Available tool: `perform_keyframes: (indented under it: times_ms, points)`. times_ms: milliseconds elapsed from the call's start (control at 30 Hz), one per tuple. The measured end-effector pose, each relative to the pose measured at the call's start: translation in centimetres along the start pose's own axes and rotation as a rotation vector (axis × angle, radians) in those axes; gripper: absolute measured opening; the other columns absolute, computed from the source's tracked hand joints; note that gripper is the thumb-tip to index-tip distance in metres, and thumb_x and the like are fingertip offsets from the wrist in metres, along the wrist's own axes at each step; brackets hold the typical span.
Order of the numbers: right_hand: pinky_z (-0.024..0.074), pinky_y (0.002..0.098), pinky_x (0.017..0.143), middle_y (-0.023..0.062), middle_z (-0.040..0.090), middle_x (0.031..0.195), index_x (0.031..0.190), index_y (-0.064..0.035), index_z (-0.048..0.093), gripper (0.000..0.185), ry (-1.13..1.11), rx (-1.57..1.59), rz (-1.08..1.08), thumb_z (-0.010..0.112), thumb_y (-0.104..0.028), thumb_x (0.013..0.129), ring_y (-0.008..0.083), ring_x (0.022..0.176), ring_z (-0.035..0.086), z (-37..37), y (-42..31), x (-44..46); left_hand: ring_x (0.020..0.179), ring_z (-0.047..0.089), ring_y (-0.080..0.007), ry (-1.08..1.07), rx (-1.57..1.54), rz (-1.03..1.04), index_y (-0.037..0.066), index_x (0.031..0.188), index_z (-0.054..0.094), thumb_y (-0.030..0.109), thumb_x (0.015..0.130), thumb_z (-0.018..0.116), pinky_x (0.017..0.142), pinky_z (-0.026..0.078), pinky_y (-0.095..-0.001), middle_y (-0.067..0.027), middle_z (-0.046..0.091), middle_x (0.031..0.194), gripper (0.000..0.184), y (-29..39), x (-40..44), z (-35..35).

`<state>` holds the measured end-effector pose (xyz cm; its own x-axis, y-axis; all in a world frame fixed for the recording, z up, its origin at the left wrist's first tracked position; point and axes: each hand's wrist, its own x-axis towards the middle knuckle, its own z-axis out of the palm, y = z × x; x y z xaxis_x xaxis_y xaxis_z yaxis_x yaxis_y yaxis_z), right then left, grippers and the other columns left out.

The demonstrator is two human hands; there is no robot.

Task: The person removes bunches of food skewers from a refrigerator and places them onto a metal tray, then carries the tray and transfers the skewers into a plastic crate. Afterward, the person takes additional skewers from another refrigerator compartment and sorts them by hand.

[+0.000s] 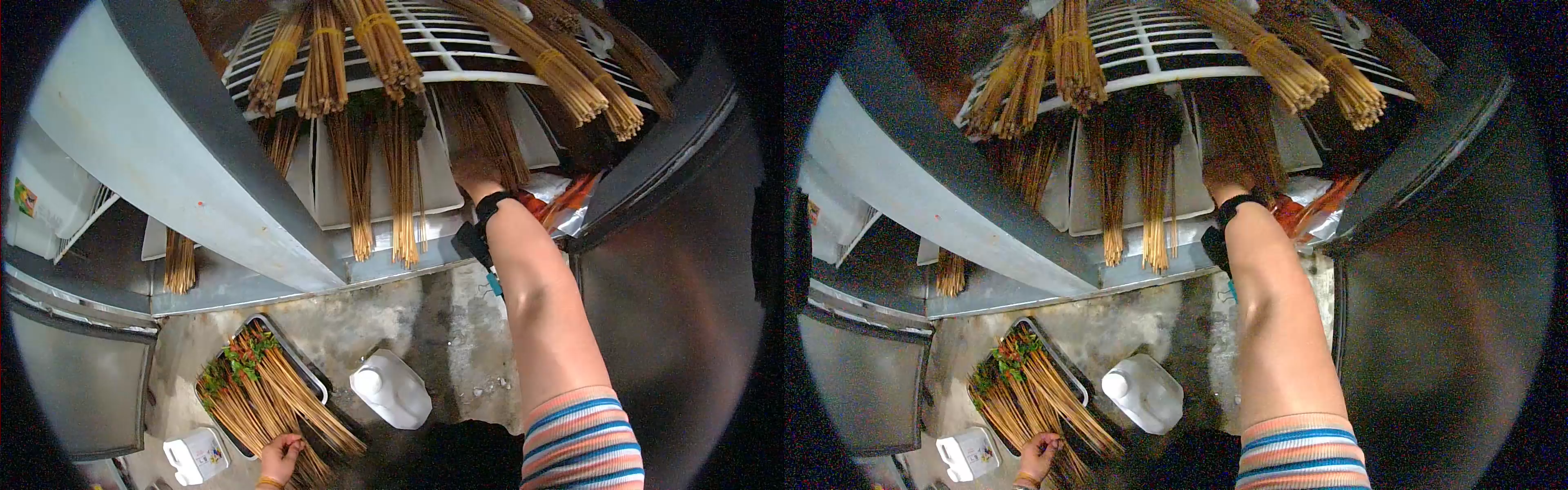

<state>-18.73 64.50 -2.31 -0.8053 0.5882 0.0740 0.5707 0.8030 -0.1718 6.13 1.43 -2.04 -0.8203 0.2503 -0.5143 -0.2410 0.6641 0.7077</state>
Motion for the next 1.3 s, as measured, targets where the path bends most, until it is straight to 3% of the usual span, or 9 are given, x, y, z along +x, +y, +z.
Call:
perform_keyframes:
  times_ms: [167,233,300,600,867,1033,1100,1200,1300]
  points:
    - [0.0446,0.0432,0.09,0.0223,0.059,0.112,0.111,-0.0048,0.061,0.034,0.06,0.072,0.068,0.044,-0.023,0.088,0.0372,0.106,0.056,-1.6,1.2,0.5,0.075,0.065,-0.0159,0.023,0.195,0.038,0.001,0.095,0.064,0.006,0.084,0.059,0.072,0.05,-0.0278,-0.0083,0.068,0.081,0.013,1.8,-0.4,0.0]
    - [0.0487,0.0383,0.075,0.0159,0.064,0.09,0.097,-0.004,0.064,0.027,0.36,0.132,-0.161,0.05,-0.025,0.087,0.0308,0.085,0.062,0.7,4.7,1.4,0.075,0.065,-0.0168,0.043,0.183,0.046,0.002,0.094,0.064,0.007,0.083,0.06,0.072,0.05,-0.0282,-0.0083,0.068,0.08,0.013,2.3,-0.5,0.0]
    - [0.0444,0.0278,0.055,0.005,0.056,0.073,0.09,-0.0061,0.06,0.022,-0.265,0.756,-0.011,0.054,-0.027,0.089,0.0162,0.059,0.052,-2.0,6.2,2.2,0.075,0.065,-0.0177,0.06,0.168,0.052,0.002,0.094,0.064,0.007,0.083,0.061,0.072,0.05,-0.0285,-0.0082,0.068,0.08,0.013,1.7,-0.9,0.0]
    - [0.0293,0.0218,0.041,-0.0028,0.045,0.063,0.094,-0.01,0.052,0.022,-0.204,1.758,0.319,0.055,-0.032,0.092,0.0062,0.047,0.036,-11.6,1.4,-5.2,0.075,0.064,-0.0148,0.031,0.115,0.056,0.0,0.094,0.063,0.009,0.085,0.06,0.071,0.05,-0.0275,-0.0074,0.067,0.079,0.013,2.1,-0.8,0.0]
    - [0.0347,0.0241,0.046,-0.0013,0.052,0.07,0.094,-0.0096,0.054,0.015,-0.092,1.407,0.292,0.059,-0.023,0.09,0.0083,0.052,0.042,-7.5,4.0,-5.6,0.076,0.063,-0.0147,-0.011,0.072,0.046,-0.001,0.096,0.063,0.001,0.083,0.055,0.075,0.049,-0.0275,-0.008,0.066,0.08,0.016,3.0,-0.9,-0.6]
    - [0.0445,0.0307,0.077,0.0037,0.062,0.1,0.119,-0.0038,0.054,0.036,0.331,0.945,-0.006,0.06,-0.008,0.083,0.0175,0.089,0.055,-4.0,4.0,-3.8,0.076,0.065,-0.0168,0.027,0.153,0.107,-0.001,0.095,0.063,0.008,0.085,0.058,0.07,0.05,-0.0278,-0.0106,0.067,0.081,0.014,2.5,-1.1,-1.1]
    - [0.0457,0.0336,0.08,0.0098,0.063,0.102,0.116,-0.0012,0.056,0.034,0.31,1.039,0.014,0.058,-0.009,0.083,0.0231,0.092,0.058,-4.2,3.1,-3.7,0.076,0.065,-0.0174,0.013,0.135,0.081,0.0,0.095,0.063,0.008,0.085,0.059,0.07,0.05,-0.028,-0.011,0.067,0.081,0.014,2.2,-1.3,-1.0]
    - [0.0492,0.0407,0.081,0.025,0.062,0.105,0.11,0.0032,0.058,0.045,0.113,0.281,0.125,0.056,-0.033,0.083,0.0378,0.097,0.061,-5.5,1.0,-4.4,0.074,0.065,-0.0186,-0.004,0.17,0.151,0.0,0.095,0.064,0.008,0.084,0.06,0.069,0.05,-0.0284,-0.011,0.067,0.081,0.015,2.2,-0.8,-0.5]
    - [0.047,0.045,0.086,0.0279,0.061,0.102,0.103,0.0046,0.059,0.044,0.019,0.334,0.268,0.059,-0.034,0.081,0.0408,0.1,0.058,-4.8,-1.6,-5.5,0.075,0.065,-0.0199,-0.011,0.227,0.129,0.0,0.095,0.064,0.009,0.083,0.061,0.07,0.05,-0.0292,-0.0115,0.067,0.081,0.016,2.0,-0.6,-0.7]
